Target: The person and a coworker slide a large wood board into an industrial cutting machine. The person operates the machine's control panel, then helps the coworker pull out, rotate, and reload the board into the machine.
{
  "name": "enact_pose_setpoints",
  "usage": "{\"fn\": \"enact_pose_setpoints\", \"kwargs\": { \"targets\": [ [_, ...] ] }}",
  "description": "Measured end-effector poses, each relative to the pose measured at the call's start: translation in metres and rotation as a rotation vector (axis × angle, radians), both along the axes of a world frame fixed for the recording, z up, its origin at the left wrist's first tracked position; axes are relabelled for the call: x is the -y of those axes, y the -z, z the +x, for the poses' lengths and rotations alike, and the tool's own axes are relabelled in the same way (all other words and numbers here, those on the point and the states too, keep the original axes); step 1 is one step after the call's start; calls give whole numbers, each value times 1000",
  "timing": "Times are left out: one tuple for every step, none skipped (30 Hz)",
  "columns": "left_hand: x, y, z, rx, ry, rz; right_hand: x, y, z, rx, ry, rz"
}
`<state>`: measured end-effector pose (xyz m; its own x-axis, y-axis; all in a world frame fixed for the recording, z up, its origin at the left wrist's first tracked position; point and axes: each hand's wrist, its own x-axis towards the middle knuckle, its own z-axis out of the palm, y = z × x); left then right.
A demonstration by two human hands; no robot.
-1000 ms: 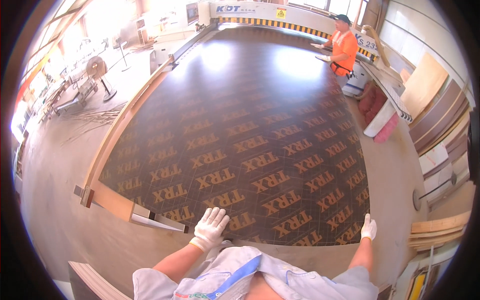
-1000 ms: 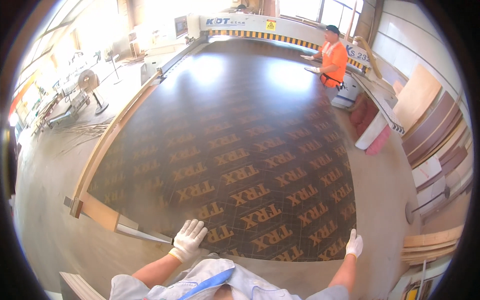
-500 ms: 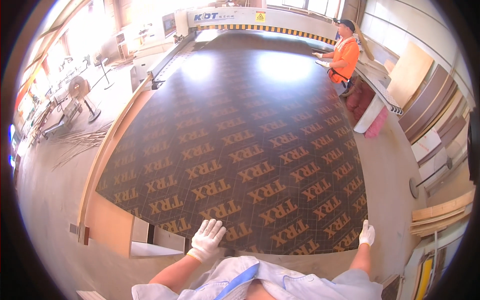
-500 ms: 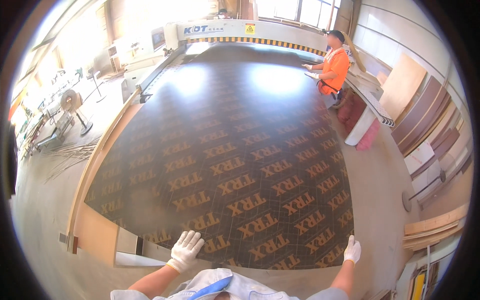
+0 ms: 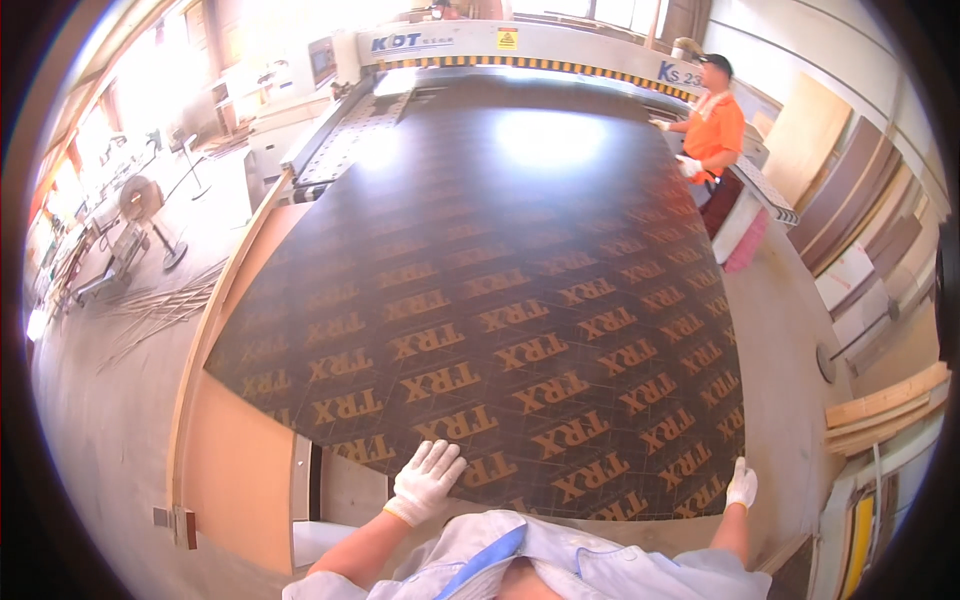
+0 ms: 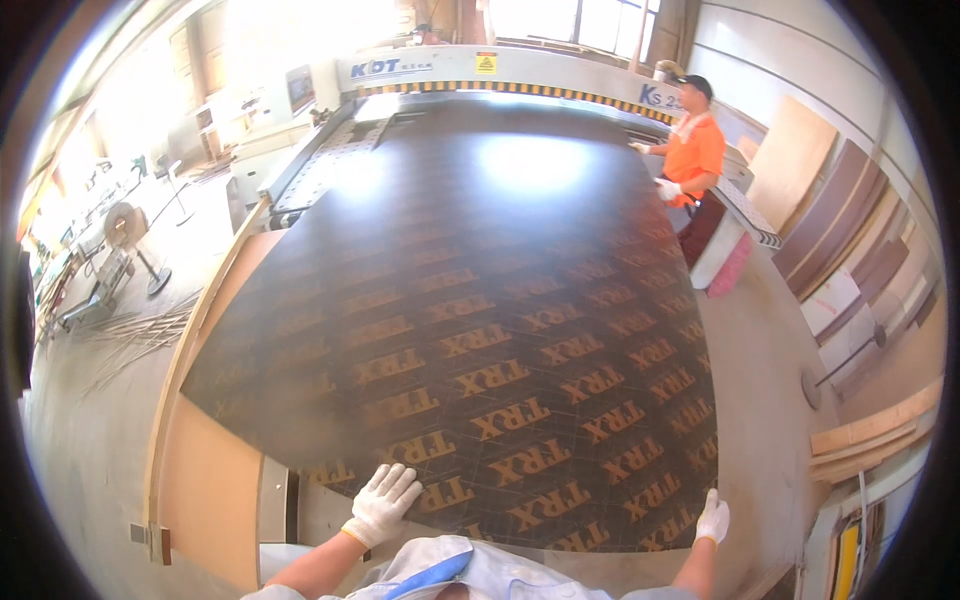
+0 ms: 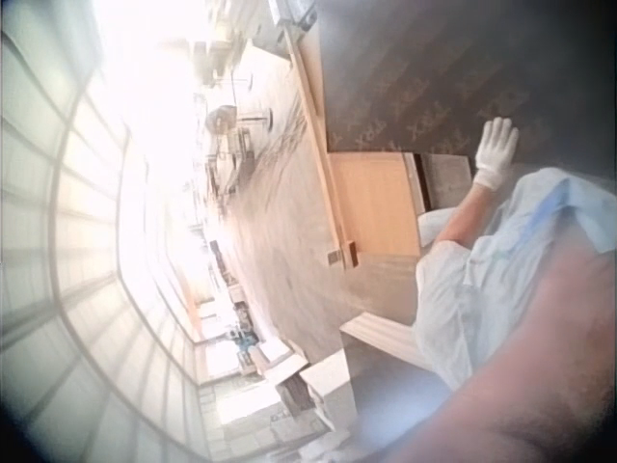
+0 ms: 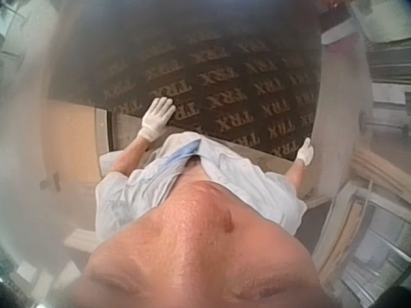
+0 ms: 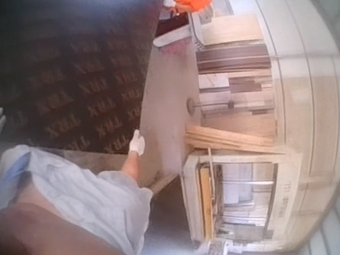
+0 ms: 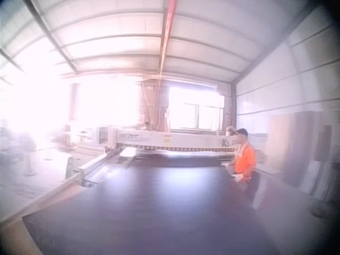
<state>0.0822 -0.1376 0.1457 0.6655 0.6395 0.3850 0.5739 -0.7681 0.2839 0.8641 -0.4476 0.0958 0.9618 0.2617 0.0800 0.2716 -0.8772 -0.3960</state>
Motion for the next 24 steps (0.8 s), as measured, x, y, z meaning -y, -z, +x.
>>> {"fn": "enact_pose_setpoints", "kwargs": {
  "targets": [
    [-11,-1,-6,-10,26,38,3,3,-2,-3,-15,5],
    [-24,0,-10,-22,52,77,6,6,-1,30,-46,5],
    [-36,0,-14,-49,67,91,9,10,-1,16,-23,32],
    [-48,-1,-21,-21,90,115,13,12,-3,-15,23,44],
    [-60,-1,-23,-9,99,112,14,15,-1,-46,16,105],
    [-71,-3,-26,16,113,112,18,16,-5,-95,34,144],
    [-83,-4,-27,1,124,93,18,17,-5,-131,87,169],
    [-99,-7,-30,1,133,115,18,16,-9,-156,71,224],
    [-115,-9,-33,-6,154,105,19,14,-15,-170,93,265],
    [-133,-12,-37,-18,171,80,15,11,-21,-198,151,308],
    [-144,-17,-44,3,181,57,16,5,-31,-184,175,283],
    [-162,-18,-46,-22,192,68,7,1,-38,-238,139,372],
    [-181,-20,-48,-33,204,60,3,-5,-50,-292,157,449],
    [-199,-20,-48,-37,213,40,-5,-11,-61,-345,174,529],
    [-220,-19,-48,-71,238,70,-13,-18,-72,-368,153,542],
    [-244,-18,-47,-70,255,67,-25,-25,-81,-398,181,482],
    [-270,-16,-45,-68,276,57,-39,-31,-89,-425,209,423],
    [-303,-15,-45,-65,298,45,-57,-40,-97,-452,239,362],
    [-333,-12,-43,-95,313,24,-75,-39,-107,-421,193,388],
    [-363,-8,-41,-115,302,16,-95,-40,-115,-386,143,414],
    [-395,-5,-40,-145,284,40,-118,-41,-122,-324,160,270],
    [-427,-1,-41,-174,271,66,-140,-43,-127,-435,149,290],
    [-458,4,-39,-178,220,101,-163,-41,-136,-471,131,285],
    [-487,8,-39,-227,122,107,-184,-39,-146,-509,113,282]
  ]
}}
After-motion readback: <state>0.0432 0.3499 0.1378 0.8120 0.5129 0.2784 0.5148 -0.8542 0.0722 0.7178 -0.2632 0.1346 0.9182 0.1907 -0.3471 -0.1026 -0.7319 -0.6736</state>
